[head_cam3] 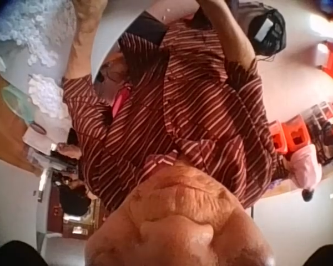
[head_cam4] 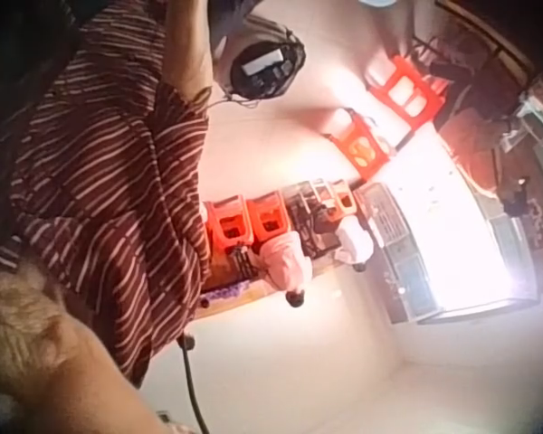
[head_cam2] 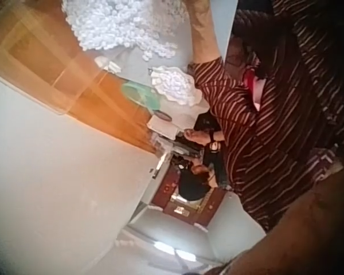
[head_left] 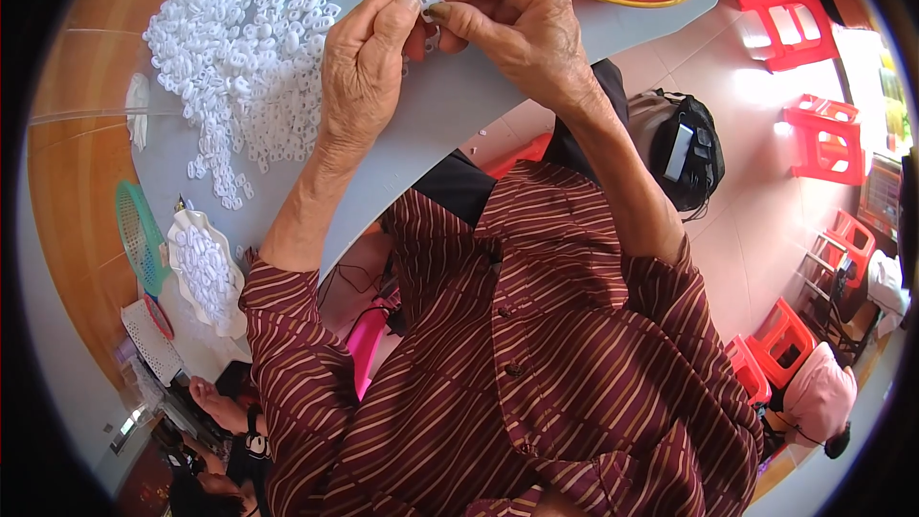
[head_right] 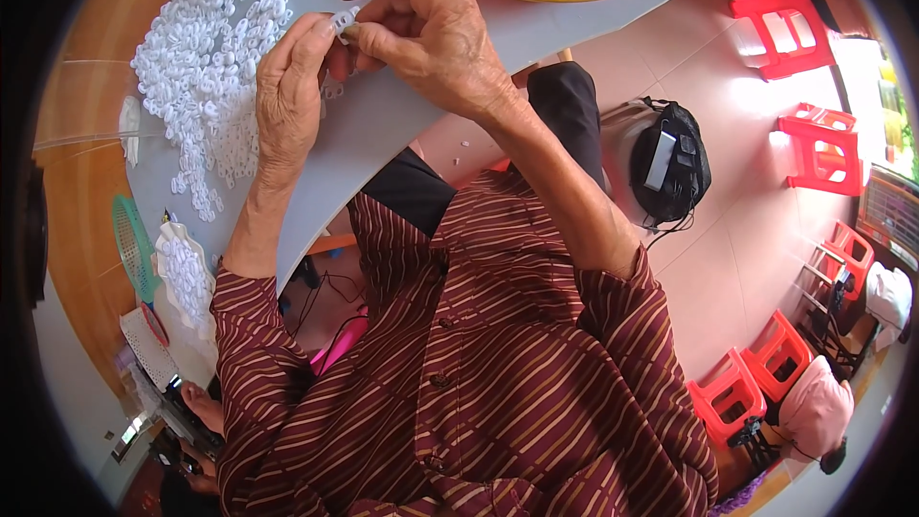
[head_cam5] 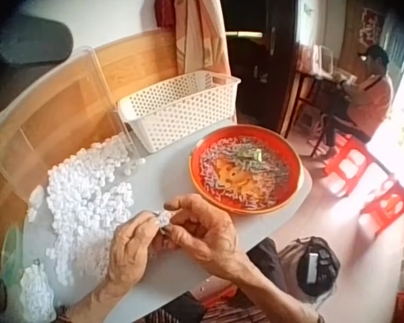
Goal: Assembling small white plastic interlocking rings into a chain.
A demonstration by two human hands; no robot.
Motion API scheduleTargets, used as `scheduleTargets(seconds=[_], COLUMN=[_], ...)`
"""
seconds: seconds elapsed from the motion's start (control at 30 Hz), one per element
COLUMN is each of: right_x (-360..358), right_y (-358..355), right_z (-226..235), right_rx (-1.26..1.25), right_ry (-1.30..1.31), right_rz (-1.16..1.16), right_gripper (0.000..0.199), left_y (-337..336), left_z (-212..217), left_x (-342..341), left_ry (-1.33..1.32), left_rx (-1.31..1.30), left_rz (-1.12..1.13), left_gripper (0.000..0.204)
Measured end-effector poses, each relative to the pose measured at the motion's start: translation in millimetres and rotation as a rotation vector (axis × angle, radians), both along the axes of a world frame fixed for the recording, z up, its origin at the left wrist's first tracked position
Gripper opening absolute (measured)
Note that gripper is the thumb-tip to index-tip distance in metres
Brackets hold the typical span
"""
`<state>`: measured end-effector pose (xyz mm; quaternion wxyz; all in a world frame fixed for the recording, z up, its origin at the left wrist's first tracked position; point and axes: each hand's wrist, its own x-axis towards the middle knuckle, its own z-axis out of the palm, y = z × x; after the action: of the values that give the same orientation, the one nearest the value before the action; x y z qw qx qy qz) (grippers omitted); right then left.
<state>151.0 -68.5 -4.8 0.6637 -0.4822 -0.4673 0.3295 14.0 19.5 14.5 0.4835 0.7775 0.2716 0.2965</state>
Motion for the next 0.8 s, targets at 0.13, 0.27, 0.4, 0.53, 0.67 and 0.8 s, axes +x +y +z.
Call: scheduleTargets(seconds=[0.13,0.27,0.4,0.53,0.67,0.8], right_x=[0,0,-1,0,0,0], right_y=[1,1,-1,-2,-1,-2], right_z=[-1,-3,0,1,0,3], right_rx=[0.022,0.007,0.003,-0.004,0.010,-0.012], right_ry=[0.010,0.024,0.034,0.008,0.022,-0.026], right_rz=[-0.024,0.001,0.017,0.032,0.030,0.012], right_gripper=[0.027,0.025,0.025,0.026,0.027,0.027], left_y=[7,4,9,13,16,11], left_z=[5,0,-1,-1,-1,1], left_x=[-2,1,0,-3,-5,-4], left_ry=[0.062,0.054,0.006,0.018,0.067,0.068], left_rx=[-0.100,-0.022,-0.033,-0.056,-0.055,-0.016], left_rz=[-0.088,-0.032,-0.024,-0.049,-0.073,-0.143], left_gripper=[0.031,0.031,0.030,0.028,0.028,0.029])
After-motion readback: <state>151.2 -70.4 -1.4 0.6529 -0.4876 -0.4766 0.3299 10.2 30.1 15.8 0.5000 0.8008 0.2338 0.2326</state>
